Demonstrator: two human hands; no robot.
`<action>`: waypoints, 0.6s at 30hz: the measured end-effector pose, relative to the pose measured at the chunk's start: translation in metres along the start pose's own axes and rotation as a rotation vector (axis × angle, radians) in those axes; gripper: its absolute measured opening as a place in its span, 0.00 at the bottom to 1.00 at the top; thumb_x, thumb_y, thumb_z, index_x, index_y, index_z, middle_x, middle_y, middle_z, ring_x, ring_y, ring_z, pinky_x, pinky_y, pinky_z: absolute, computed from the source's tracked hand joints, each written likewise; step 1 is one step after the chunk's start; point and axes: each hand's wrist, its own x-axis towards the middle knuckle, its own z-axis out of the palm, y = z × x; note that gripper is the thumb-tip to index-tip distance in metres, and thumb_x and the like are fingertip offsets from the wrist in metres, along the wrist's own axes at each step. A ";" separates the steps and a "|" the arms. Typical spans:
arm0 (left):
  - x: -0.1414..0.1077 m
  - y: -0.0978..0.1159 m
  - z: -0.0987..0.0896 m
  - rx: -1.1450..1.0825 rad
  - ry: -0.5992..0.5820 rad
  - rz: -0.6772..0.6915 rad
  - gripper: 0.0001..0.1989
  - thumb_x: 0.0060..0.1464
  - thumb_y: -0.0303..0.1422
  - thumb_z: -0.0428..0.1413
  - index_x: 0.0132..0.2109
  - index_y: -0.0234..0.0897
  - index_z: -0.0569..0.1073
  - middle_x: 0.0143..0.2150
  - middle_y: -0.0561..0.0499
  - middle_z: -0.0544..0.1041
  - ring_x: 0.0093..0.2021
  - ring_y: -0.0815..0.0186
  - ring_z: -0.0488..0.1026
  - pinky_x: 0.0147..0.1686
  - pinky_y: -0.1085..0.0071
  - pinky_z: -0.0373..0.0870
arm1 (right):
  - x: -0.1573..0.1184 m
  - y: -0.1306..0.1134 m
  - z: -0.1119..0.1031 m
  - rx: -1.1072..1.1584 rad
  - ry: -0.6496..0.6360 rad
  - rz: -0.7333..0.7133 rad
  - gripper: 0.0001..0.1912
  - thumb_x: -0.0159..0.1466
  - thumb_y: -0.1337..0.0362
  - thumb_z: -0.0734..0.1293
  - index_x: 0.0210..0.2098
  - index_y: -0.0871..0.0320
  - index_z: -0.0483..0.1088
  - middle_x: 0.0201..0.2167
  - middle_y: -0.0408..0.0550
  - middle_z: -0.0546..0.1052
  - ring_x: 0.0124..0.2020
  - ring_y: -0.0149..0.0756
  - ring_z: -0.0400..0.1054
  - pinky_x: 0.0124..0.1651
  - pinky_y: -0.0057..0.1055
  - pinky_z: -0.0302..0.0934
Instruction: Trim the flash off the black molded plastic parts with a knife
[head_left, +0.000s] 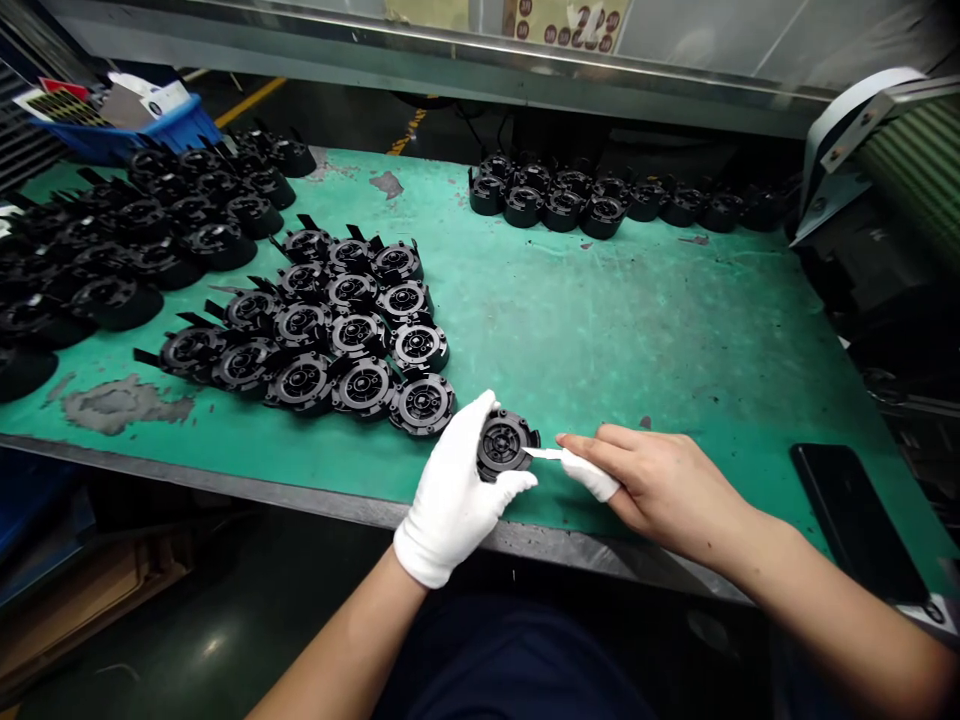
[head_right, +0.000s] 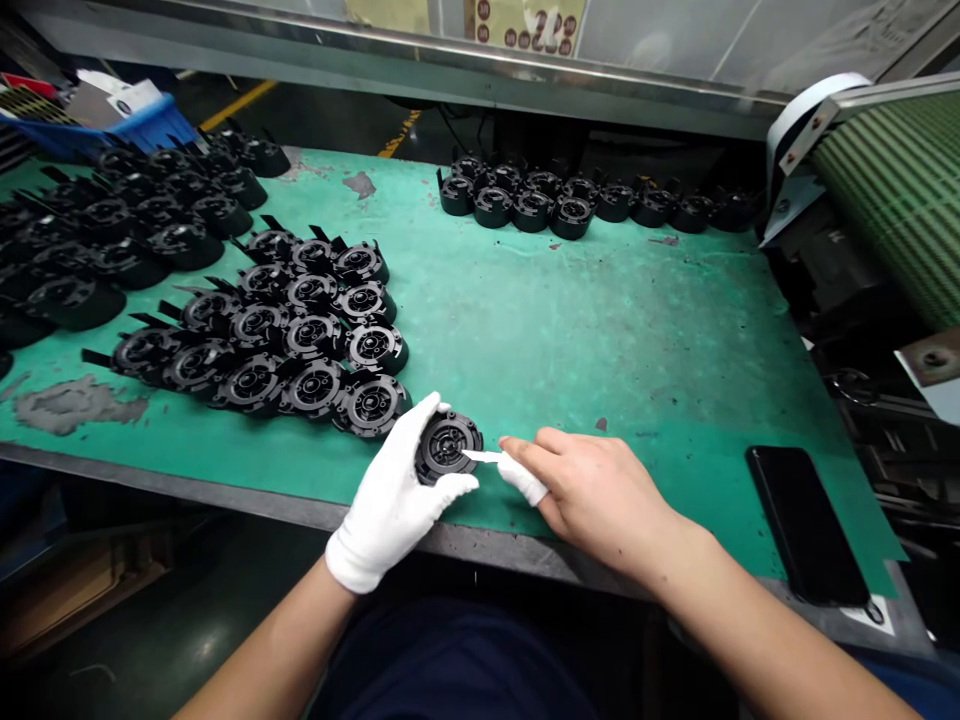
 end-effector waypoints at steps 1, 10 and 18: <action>0.000 0.000 0.000 0.006 -0.004 0.001 0.45 0.51 0.41 0.67 0.69 0.41 0.54 0.66 0.40 0.65 0.67 0.51 0.63 0.67 0.51 0.62 | 0.001 -0.001 0.000 -0.017 -0.002 0.011 0.22 0.70 0.64 0.59 0.62 0.48 0.67 0.38 0.43 0.77 0.33 0.35 0.72 0.30 0.32 0.54; 0.006 0.005 -0.010 0.010 -0.119 0.015 0.44 0.53 0.35 0.66 0.70 0.43 0.53 0.69 0.44 0.62 0.70 0.54 0.59 0.70 0.54 0.57 | 0.009 0.065 -0.012 -0.274 -0.028 0.471 0.25 0.63 0.69 0.60 0.58 0.51 0.72 0.45 0.50 0.81 0.37 0.47 0.76 0.26 0.33 0.59; 0.024 0.008 -0.038 -0.117 -0.546 0.123 0.39 0.59 0.33 0.59 0.72 0.51 0.50 0.74 0.51 0.51 0.73 0.57 0.50 0.71 0.52 0.54 | -0.028 0.030 0.004 0.415 0.064 0.152 0.23 0.63 0.71 0.59 0.54 0.52 0.73 0.48 0.48 0.80 0.46 0.42 0.75 0.46 0.36 0.70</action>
